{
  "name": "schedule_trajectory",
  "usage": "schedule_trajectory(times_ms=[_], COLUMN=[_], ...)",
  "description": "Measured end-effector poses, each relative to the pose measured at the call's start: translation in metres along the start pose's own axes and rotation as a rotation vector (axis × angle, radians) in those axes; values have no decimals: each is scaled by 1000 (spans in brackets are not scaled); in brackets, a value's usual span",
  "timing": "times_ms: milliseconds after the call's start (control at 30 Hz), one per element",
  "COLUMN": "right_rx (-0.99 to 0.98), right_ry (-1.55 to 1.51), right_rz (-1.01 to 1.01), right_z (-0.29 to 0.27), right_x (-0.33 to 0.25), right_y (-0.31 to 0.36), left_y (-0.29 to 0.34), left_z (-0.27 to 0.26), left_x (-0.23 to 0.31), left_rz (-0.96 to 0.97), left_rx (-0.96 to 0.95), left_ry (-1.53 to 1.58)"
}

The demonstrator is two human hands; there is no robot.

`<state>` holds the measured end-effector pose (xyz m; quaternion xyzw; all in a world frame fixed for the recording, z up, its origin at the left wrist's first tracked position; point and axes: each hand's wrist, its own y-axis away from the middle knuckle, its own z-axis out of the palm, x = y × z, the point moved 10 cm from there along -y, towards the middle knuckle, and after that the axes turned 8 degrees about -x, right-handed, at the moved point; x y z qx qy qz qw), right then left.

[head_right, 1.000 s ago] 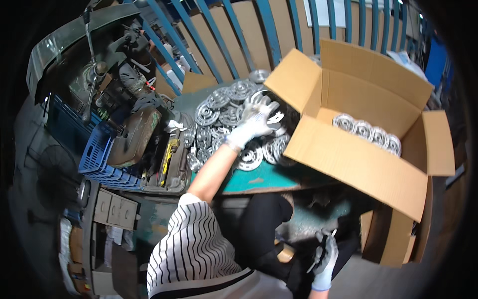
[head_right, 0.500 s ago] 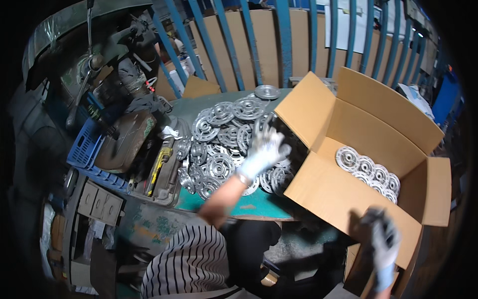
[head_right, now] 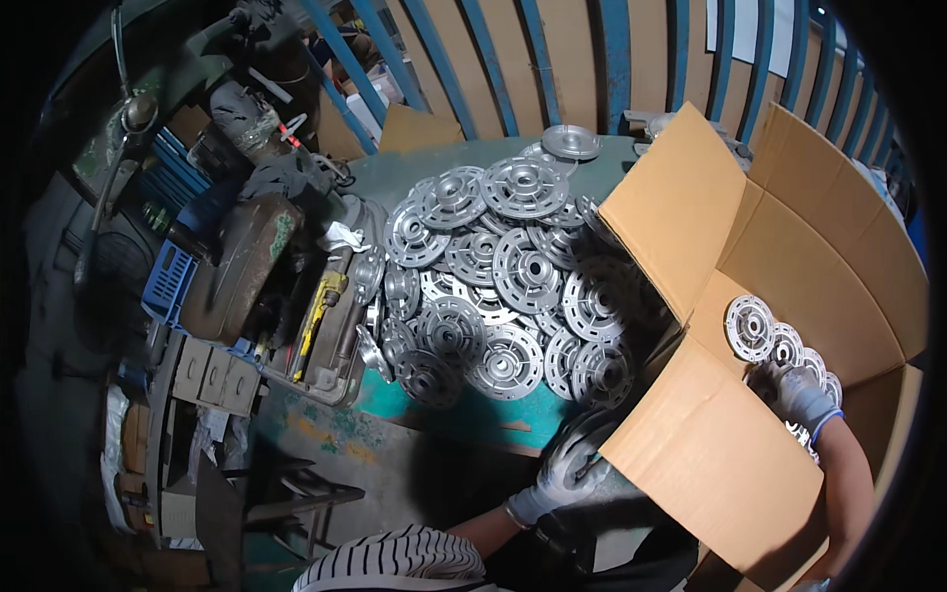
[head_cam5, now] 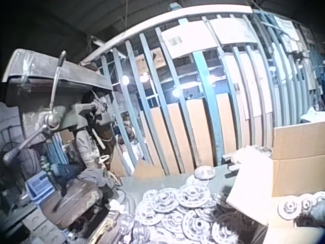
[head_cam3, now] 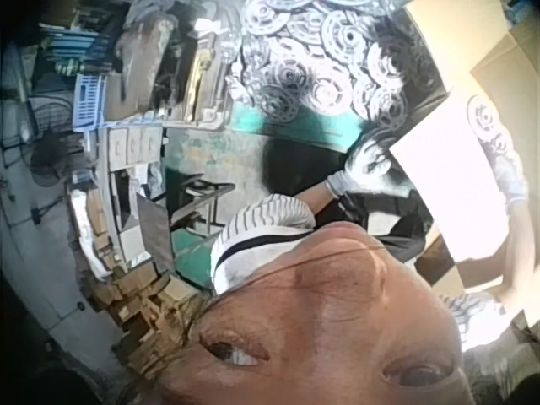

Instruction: Picking up circular metal parts from a pile, inspecting them with a small tool, and placing them into a cardboard box.

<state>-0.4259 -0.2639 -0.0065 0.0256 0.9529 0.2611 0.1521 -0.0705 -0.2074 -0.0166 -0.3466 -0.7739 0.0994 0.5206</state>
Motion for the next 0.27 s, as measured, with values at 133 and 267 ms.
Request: schedule_trajectory(times_ms=[133,267], right_rx=[41,-35], right_ry=[6,212], right_rz=[15,387], right_z=[-6,-34], right_x=[-4,-61], right_y=[7,36], left_y=[4,4], left_z=[8,3], left_x=[-2,-3], left_rz=[-18,-17], left_rx=[-19,34], left_ry=[-58,1])
